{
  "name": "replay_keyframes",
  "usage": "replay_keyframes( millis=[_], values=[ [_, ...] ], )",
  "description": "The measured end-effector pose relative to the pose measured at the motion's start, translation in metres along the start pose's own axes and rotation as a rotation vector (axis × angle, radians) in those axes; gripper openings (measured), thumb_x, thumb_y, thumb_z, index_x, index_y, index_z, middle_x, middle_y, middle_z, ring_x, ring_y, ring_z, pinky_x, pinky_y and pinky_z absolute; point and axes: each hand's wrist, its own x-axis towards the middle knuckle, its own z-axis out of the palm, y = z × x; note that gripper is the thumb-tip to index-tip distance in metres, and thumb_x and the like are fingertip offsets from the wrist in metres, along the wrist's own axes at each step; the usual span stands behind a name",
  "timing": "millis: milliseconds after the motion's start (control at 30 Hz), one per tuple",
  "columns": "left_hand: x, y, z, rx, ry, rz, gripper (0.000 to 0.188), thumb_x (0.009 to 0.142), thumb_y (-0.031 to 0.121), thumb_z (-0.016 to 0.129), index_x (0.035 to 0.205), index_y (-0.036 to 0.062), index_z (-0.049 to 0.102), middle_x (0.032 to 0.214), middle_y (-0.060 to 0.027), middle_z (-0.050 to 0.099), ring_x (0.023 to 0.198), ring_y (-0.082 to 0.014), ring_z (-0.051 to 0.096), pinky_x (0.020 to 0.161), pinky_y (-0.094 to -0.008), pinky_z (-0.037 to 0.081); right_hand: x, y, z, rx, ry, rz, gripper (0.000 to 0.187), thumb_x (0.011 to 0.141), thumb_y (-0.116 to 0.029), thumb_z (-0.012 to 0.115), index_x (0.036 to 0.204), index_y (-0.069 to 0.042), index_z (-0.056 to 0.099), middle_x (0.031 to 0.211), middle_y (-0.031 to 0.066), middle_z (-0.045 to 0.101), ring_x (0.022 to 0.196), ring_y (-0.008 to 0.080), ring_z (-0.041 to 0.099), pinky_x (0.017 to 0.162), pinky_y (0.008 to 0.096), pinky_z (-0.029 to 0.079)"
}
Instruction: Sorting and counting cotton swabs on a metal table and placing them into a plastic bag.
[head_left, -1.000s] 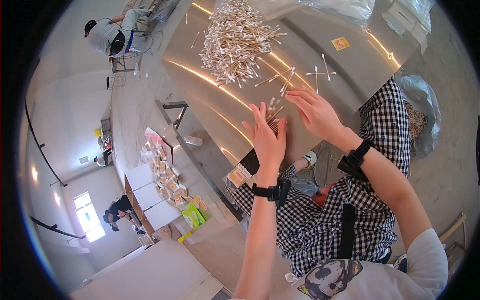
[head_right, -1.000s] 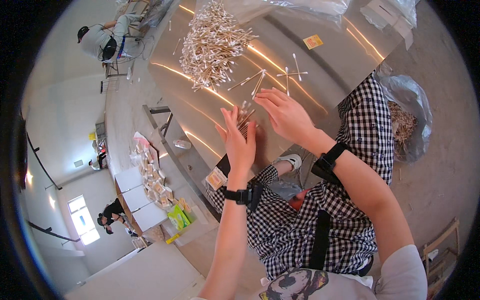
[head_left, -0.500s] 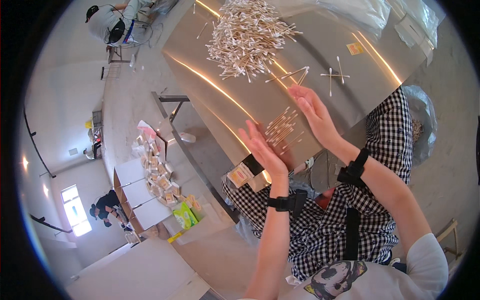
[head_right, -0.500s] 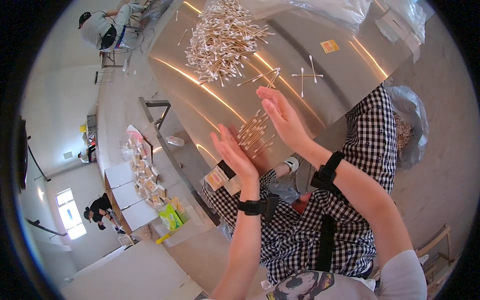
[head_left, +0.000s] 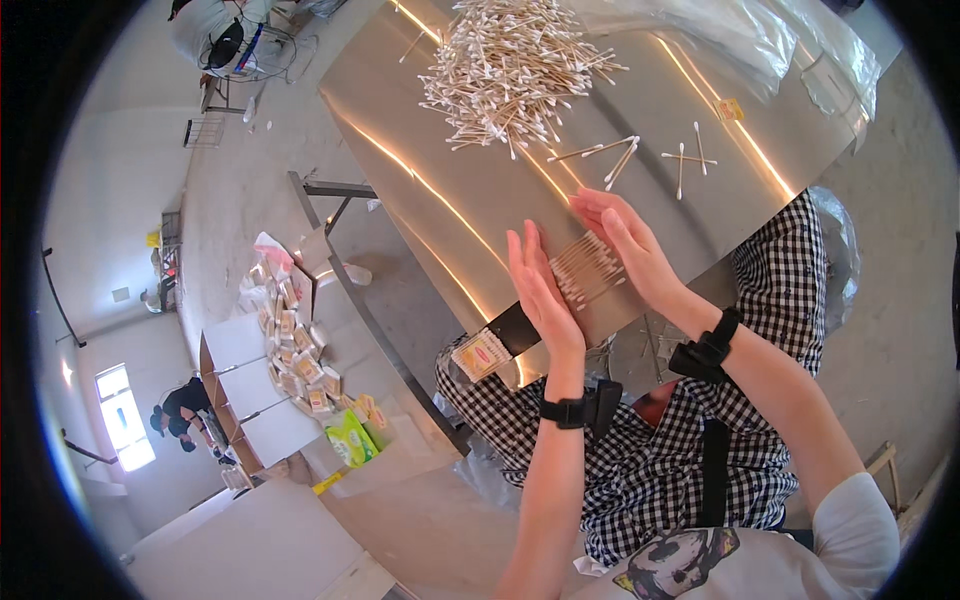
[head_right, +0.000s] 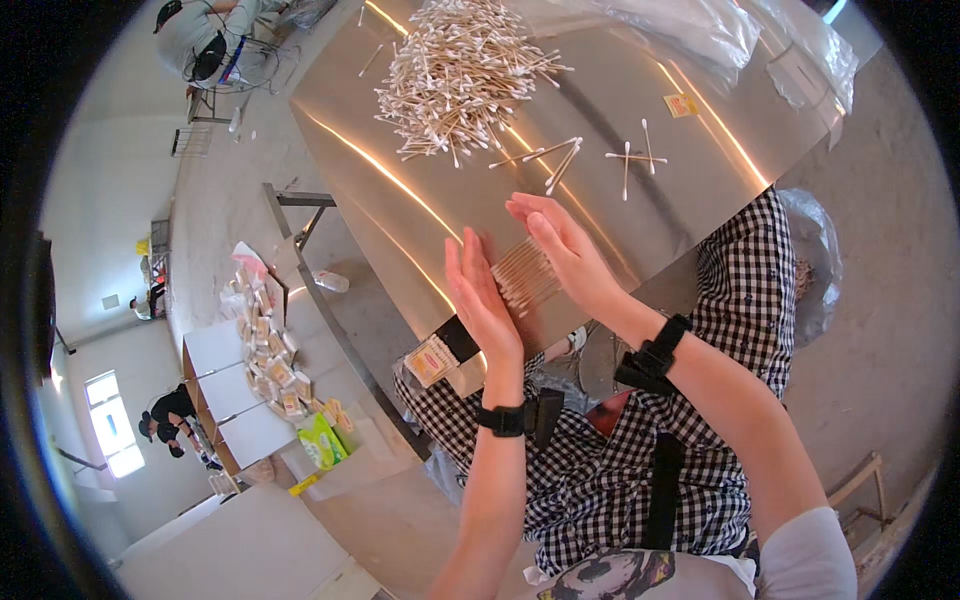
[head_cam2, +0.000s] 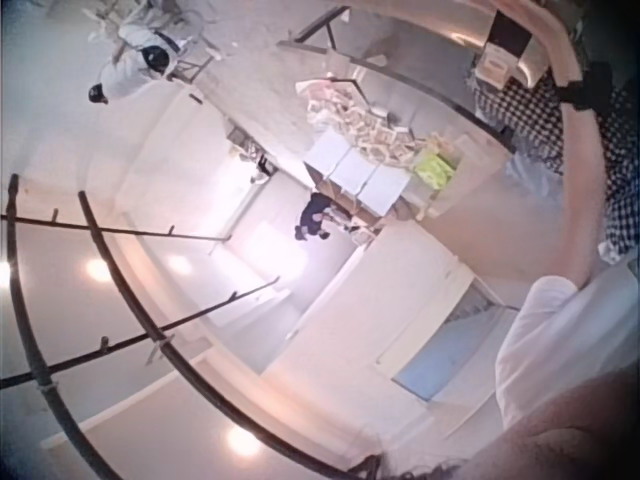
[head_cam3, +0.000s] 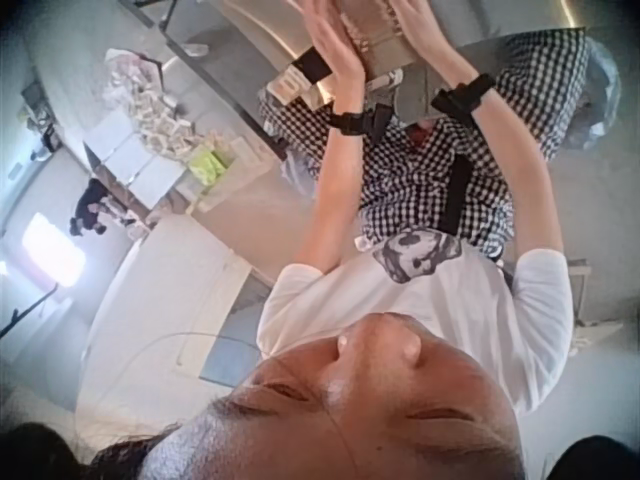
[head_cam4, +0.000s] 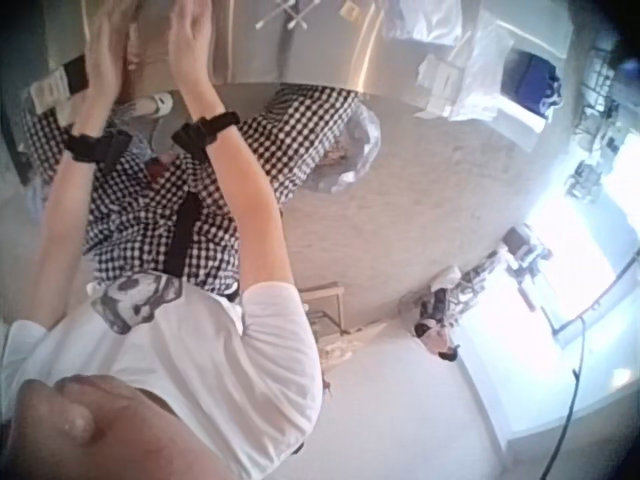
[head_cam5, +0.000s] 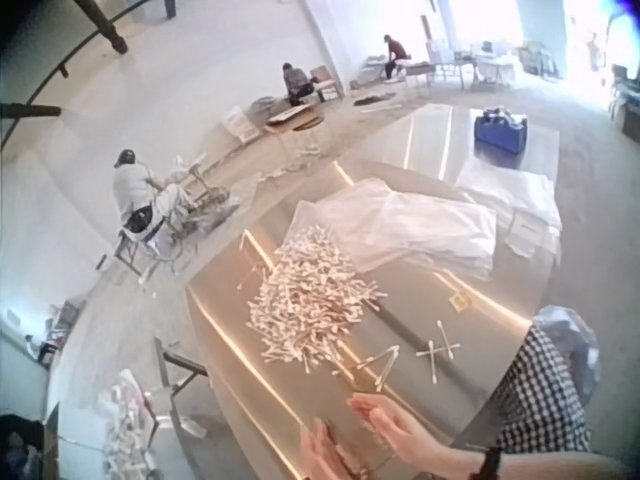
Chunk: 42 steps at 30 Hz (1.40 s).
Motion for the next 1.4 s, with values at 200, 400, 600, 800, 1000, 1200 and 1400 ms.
replay_keyframes(
  millis=[200,400,600,800,1000,1200,1400],
  values=[
    [-0.027,-0.001,0.005,0.036,0.005,0.035,0.069,0.106,0.047,0.028,0.154,-0.0013,0.014,0.158,-0.0211,0.025,0.147,-0.0314,0.022,0.121,-0.0431,0.017,-0.019,-0.003,-0.007,-0.050,0.065,-0.059,0.054,0.106,-0.040,0.039,0.142,0.001,0.042,0.142,0.0129,0.049,0.137,0.0212,0.041,0.115,0.0345,0.030],
    [-0.026,-0.003,0.013,0.020,0.058,0.043,0.071,0.106,0.048,0.029,0.154,-0.0018,0.014,0.158,-0.0215,0.023,0.148,-0.0320,0.020,0.121,-0.0429,0.015,-0.023,0.003,0.005,-0.023,0.097,-0.098,0.056,0.106,-0.041,0.038,0.143,0.000,0.042,0.144,0.0122,0.047,0.138,0.0211,0.039,0.116,0.0354,0.028],
    [-0.019,-0.002,0.015,-0.082,0.130,0.051,0.070,0.106,0.046,0.031,0.153,-0.0026,0.015,0.159,-0.0176,0.023,0.148,-0.0298,0.021,0.121,-0.0421,0.017,-0.014,0.006,-0.003,0.037,0.045,-0.082,0.056,0.106,-0.042,0.037,0.143,0.000,0.041,0.145,0.0120,0.047,0.139,0.0211,0.038,0.116,0.0354,0.027],
    [-0.022,0.003,0.008,0.298,0.108,0.131,0.073,0.103,0.047,0.037,0.153,-0.0015,0.016,0.160,-0.0207,0.021,0.149,-0.0348,0.017,0.121,-0.0460,0.012,-0.016,-0.009,-0.019,0.024,0.037,-0.075,0.052,0.106,-0.037,0.041,0.144,-0.001,0.040,0.145,0.0111,0.047,0.139,0.0196,0.038,0.116,0.0344,0.027],
    [-0.036,-0.002,0.009,1.386,-0.343,0.398,0.094,0.090,0.051,0.060,0.150,-0.0083,0.019,0.156,-0.0283,0.022,0.147,-0.0422,0.018,0.119,-0.0509,0.017,-0.014,-0.026,-0.042,-0.268,-0.023,0.010,0.024,0.096,-0.003,0.052,0.118,-0.001,0.062,0.118,0.0089,0.061,0.115,0.0176,0.057,0.095,0.0284,0.046],
    [-0.035,-0.013,0.006,1.465,-0.336,0.406,0.098,0.086,0.053,0.063,0.148,-0.0116,0.023,0.155,-0.0299,0.024,0.146,-0.0425,0.021,0.117,-0.0521,0.021,-0.014,-0.040,-0.050,-0.804,-0.160,-0.168,0.012,0.076,0.006,0.056,0.074,-0.002,0.064,0.087,0.0088,0.059,0.088,0.0261,0.059,0.076,0.0329,0.048],
    [-0.035,-0.015,0.006,1.460,-0.329,0.421,0.097,0.086,0.053,0.063,0.147,-0.0113,0.024,0.155,-0.0300,0.024,0.146,-0.0420,0.021,0.117,-0.0519,0.022,-0.015,-0.038,-0.054,-0.931,-0.276,-0.324,0.011,0.075,0.001,0.058,0.067,-0.003,0.064,0.085,0.0061,0.058,0.088,0.0239,0.058,0.077,0.0356,0.049]
  ],
)
